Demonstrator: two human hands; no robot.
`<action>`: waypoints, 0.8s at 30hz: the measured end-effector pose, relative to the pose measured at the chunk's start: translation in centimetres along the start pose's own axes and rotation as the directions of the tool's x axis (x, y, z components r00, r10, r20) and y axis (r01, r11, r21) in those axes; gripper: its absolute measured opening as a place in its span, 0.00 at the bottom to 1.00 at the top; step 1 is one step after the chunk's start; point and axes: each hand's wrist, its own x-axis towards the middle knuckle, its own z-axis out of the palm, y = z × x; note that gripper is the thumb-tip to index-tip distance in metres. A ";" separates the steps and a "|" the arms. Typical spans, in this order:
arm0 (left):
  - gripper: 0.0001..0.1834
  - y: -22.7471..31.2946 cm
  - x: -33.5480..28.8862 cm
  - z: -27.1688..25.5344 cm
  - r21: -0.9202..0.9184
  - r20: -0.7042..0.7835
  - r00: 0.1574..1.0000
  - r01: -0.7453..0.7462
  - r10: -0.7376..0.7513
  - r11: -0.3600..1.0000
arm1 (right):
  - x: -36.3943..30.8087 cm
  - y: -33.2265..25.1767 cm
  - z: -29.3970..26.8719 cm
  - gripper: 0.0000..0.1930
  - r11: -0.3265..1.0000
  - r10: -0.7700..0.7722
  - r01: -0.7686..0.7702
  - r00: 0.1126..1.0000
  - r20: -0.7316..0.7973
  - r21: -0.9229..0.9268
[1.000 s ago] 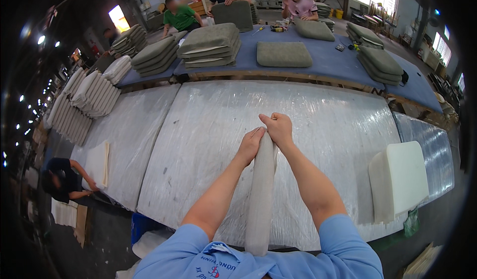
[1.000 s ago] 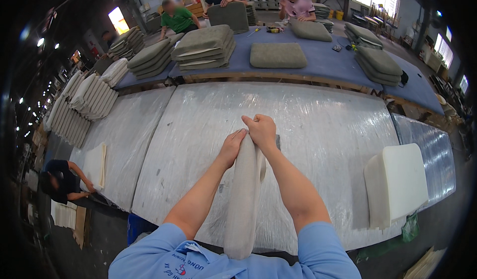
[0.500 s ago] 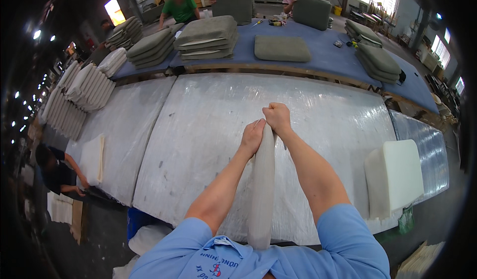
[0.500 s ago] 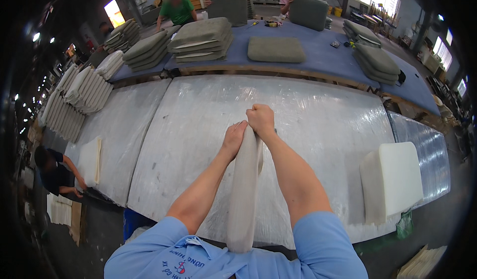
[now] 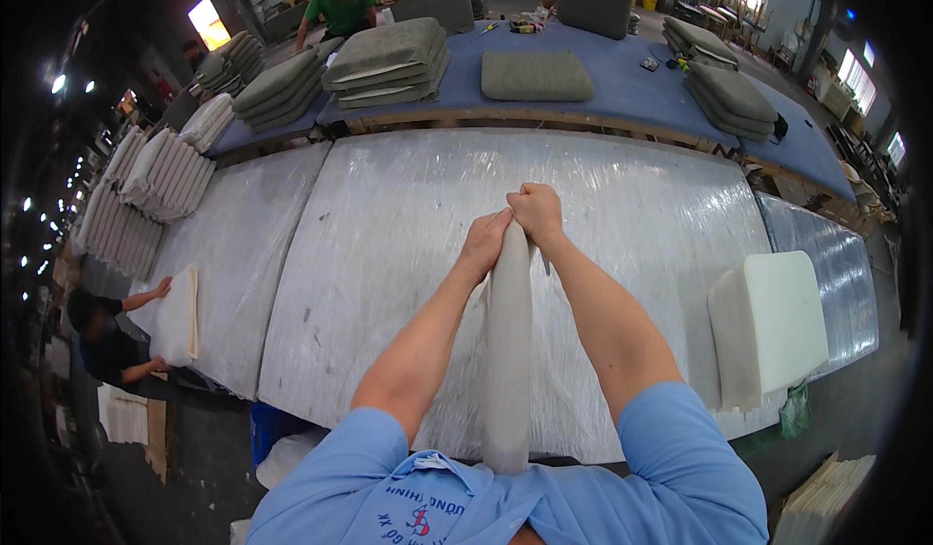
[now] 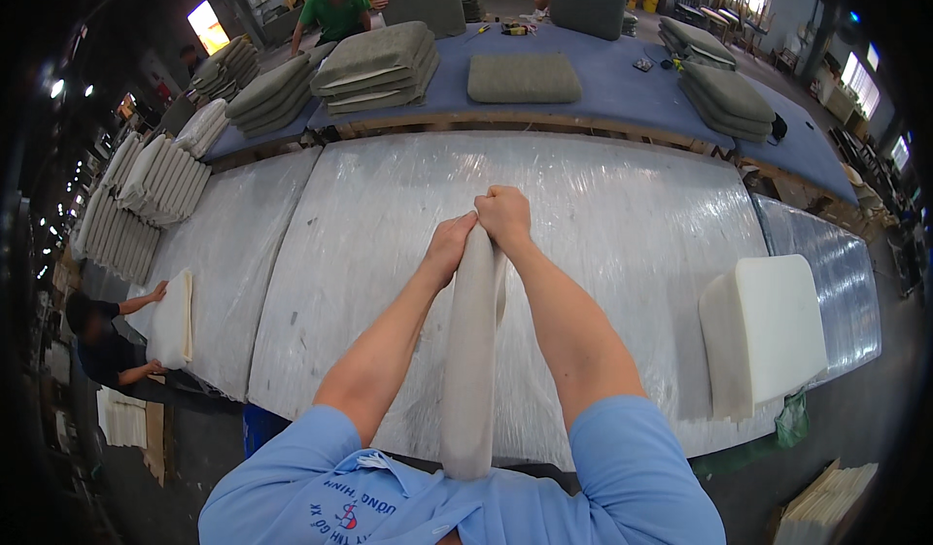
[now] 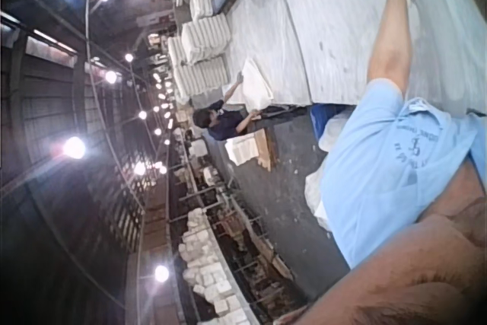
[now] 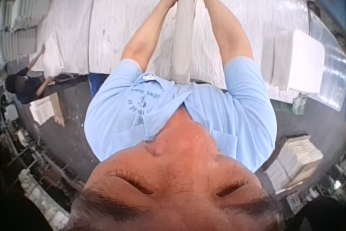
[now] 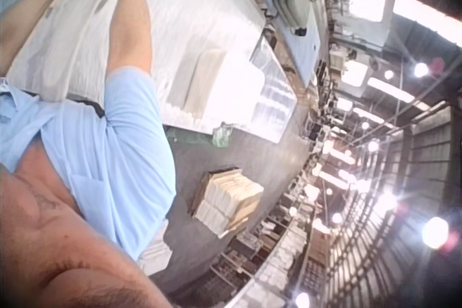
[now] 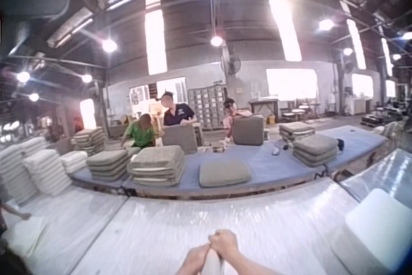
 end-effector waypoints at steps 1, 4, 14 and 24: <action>0.24 0.1 0.1 0.3 0.012 0.012 1.000 0.005 -0.005 1.000 | 0.1 0.5 -0.4 0.16 1.000 0.007 -0.007 1.000 -0.012 0.000; 0.28 -0.4 0.1 3.4 -0.035 0.188 0.980 0.081 -0.073 0.996 | -0.2 4.1 -3.8 0.20 0.993 0.121 -0.120 0.988 -0.094 0.017; 0.42 -22.2 -19.1 -7.4 0.482 -0.228 0.914 0.405 -0.334 0.777 | -25.4 0.7 -17.4 0.53 0.762 0.343 -0.415 0.910 0.234 0.497; 0.40 -21.2 -25.4 -2.6 -0.263 0.065 0.740 0.660 -0.670 0.704 | -32.7 -1.8 -18.1 0.62 0.685 0.370 -0.481 0.877 0.307 0.548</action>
